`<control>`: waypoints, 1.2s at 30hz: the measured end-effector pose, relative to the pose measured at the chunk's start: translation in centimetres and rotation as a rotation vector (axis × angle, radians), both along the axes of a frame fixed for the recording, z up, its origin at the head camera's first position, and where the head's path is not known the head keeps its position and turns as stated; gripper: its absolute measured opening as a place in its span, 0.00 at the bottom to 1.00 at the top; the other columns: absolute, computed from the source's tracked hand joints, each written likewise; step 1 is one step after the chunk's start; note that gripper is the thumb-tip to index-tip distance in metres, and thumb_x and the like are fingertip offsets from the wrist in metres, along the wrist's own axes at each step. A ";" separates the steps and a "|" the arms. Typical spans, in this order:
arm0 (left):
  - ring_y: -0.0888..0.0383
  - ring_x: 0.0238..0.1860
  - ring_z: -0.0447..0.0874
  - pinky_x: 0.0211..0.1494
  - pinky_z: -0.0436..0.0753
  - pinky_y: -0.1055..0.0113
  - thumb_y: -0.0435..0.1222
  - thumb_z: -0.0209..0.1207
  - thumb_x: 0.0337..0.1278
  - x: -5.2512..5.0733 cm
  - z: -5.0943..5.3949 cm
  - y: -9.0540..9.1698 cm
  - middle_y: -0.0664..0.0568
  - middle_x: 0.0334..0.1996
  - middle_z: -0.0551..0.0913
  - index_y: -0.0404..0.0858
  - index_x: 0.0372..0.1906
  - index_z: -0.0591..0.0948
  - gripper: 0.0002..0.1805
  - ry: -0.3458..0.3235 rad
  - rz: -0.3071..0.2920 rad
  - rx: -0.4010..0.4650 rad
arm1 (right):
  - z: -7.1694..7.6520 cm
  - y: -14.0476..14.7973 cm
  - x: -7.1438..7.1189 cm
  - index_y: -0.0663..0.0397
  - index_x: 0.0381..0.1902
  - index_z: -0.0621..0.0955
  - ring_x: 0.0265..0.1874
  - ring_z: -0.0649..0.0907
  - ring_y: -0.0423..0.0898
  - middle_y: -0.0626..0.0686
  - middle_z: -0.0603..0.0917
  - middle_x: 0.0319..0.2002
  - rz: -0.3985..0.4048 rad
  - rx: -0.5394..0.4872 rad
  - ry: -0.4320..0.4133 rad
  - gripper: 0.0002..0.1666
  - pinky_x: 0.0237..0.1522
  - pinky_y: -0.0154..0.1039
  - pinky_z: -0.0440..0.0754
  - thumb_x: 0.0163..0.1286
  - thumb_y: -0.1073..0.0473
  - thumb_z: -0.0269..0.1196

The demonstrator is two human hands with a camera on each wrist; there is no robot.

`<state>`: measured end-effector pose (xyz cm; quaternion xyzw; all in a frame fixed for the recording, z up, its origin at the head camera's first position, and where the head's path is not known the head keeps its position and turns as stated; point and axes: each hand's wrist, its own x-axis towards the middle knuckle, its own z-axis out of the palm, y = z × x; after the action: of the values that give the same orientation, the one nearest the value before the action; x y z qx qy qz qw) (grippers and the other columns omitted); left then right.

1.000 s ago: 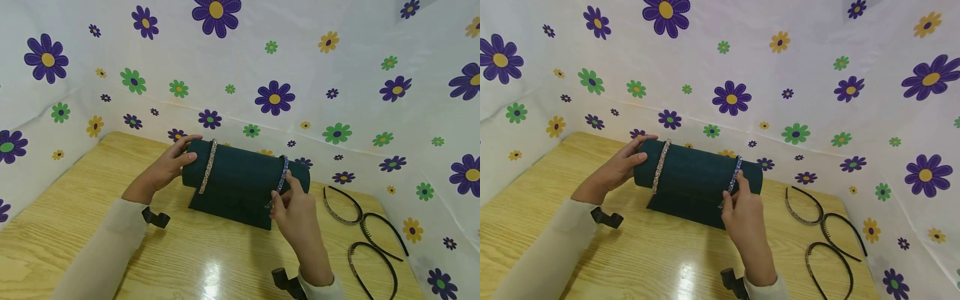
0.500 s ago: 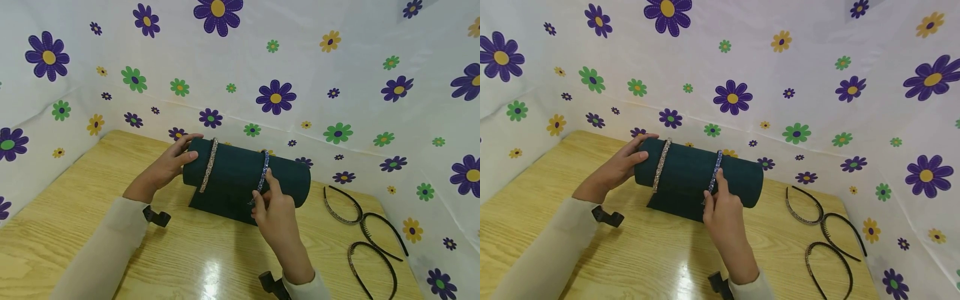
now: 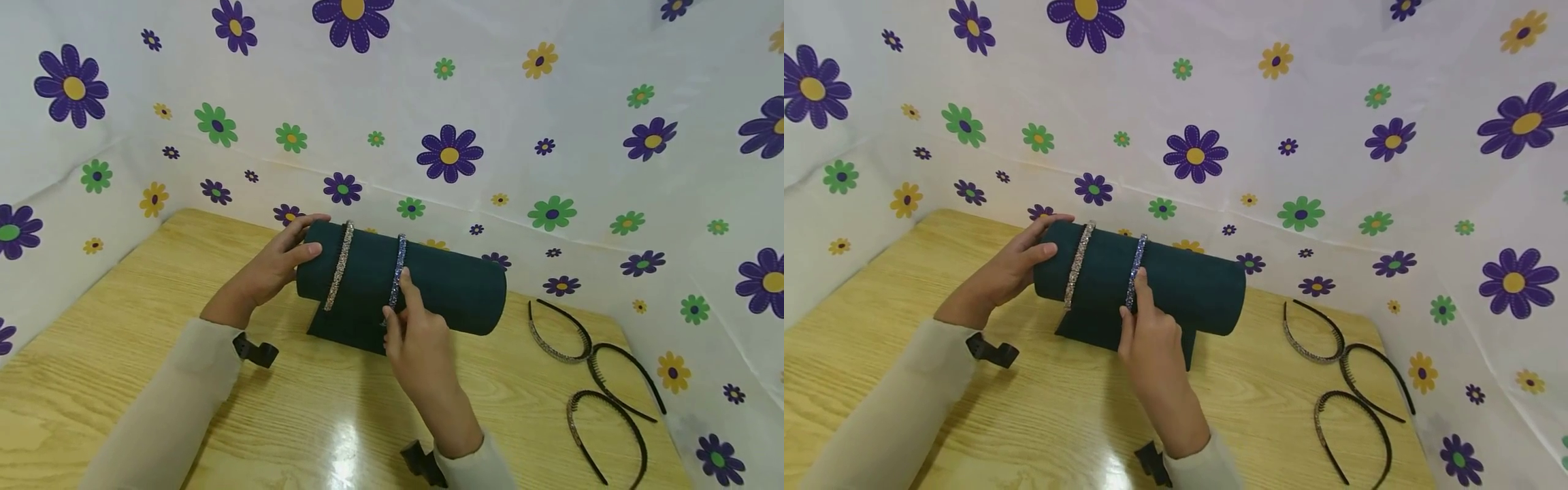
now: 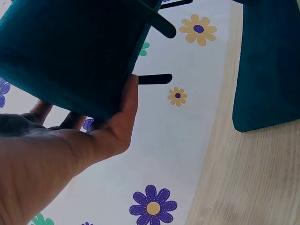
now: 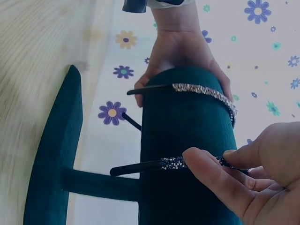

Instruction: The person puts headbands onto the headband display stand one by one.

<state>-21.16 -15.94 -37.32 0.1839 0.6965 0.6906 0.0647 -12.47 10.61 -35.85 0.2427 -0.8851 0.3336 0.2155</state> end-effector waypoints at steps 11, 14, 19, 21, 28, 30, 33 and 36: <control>0.41 0.66 0.70 0.66 0.78 0.45 0.42 0.47 0.78 0.0 0.0 0.0 0.38 0.72 0.62 0.46 0.82 0.54 0.33 0.008 0.007 -0.016 | -0.4 -2.2 -0.2 0.67 0.74 0.68 0.13 0.71 0.36 0.49 0.74 0.16 0.054 -0.016 0.028 0.33 0.18 0.28 0.72 0.75 0.66 0.63; 0.43 0.65 0.71 0.62 0.82 0.57 0.42 0.47 0.79 0.0 0.0 -0.1 0.38 0.71 0.62 0.46 0.82 0.54 0.33 0.004 0.003 -0.009 | -0.5 -3.0 -0.2 0.66 0.74 0.69 0.13 0.67 0.34 0.48 0.72 0.15 0.070 -0.023 0.031 0.33 0.17 0.28 0.69 0.75 0.66 0.63; 0.46 0.63 0.73 0.57 0.84 0.65 0.42 0.47 0.79 0.0 -0.1 -0.2 0.38 0.71 0.62 0.46 0.82 0.54 0.33 0.007 -0.004 0.007 | -0.6 -3.8 -0.4 0.65 0.74 0.68 0.12 0.70 0.36 0.50 0.76 0.17 0.084 -0.029 0.029 0.33 0.18 0.27 0.69 0.74 0.64 0.64; 0.46 0.63 0.73 0.57 0.83 0.65 0.42 0.47 0.79 0.0 -0.1 -0.2 0.38 0.71 0.62 0.46 0.82 0.54 0.33 0.009 -0.007 0.010 | -0.4 -3.7 -0.4 0.63 0.74 0.69 0.13 0.74 0.36 0.51 0.82 0.19 0.084 -0.029 0.008 0.34 0.18 0.27 0.71 0.74 0.63 0.65; 0.45 0.63 0.71 0.58 0.83 0.65 0.42 0.47 0.79 0.0 0.0 0.0 0.38 0.71 0.61 0.46 0.82 0.54 0.33 0.012 -0.011 0.009 | 1.2 -1.3 -0.3 0.55 0.74 0.72 0.14 0.81 0.36 0.51 0.89 0.25 0.128 -0.071 -0.065 0.33 0.19 0.29 0.77 0.73 0.62 0.66; 0.44 0.64 0.71 0.58 0.83 0.65 0.43 0.47 0.79 0.1 0.0 0.0 0.38 0.71 0.61 0.47 0.82 0.54 0.33 0.009 -0.010 0.010 | 1.9 -0.5 -0.3 0.56 0.72 0.75 0.15 0.83 0.36 0.51 0.89 0.25 0.127 -0.092 -0.049 0.30 0.20 0.30 0.80 0.74 0.63 0.66; 0.44 0.64 0.70 0.58 0.82 0.65 0.43 0.47 0.79 0.0 -0.1 -0.1 0.39 0.71 0.61 0.47 0.82 0.54 0.33 0.007 -0.010 0.013 | 2.9 1.3 -0.3 0.59 0.67 0.78 0.16 0.83 0.37 0.52 0.90 0.27 0.083 -0.118 -0.008 0.25 0.22 0.30 0.81 0.74 0.64 0.65; 0.45 0.63 0.70 0.58 0.83 0.65 0.42 0.47 0.79 0.0 -0.2 -0.1 0.39 0.71 0.61 0.48 0.82 0.54 0.33 0.011 -0.014 0.013 | 4.0 3.6 -0.4 0.60 0.62 0.81 0.16 0.83 0.38 0.54 0.90 0.29 0.003 -0.168 0.020 0.21 0.22 0.29 0.81 0.74 0.65 0.65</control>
<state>-21.16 -16.06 -37.50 0.1929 0.6911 0.6935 0.0645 -12.87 14.17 -31.90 0.2281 -0.8516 0.4045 0.2433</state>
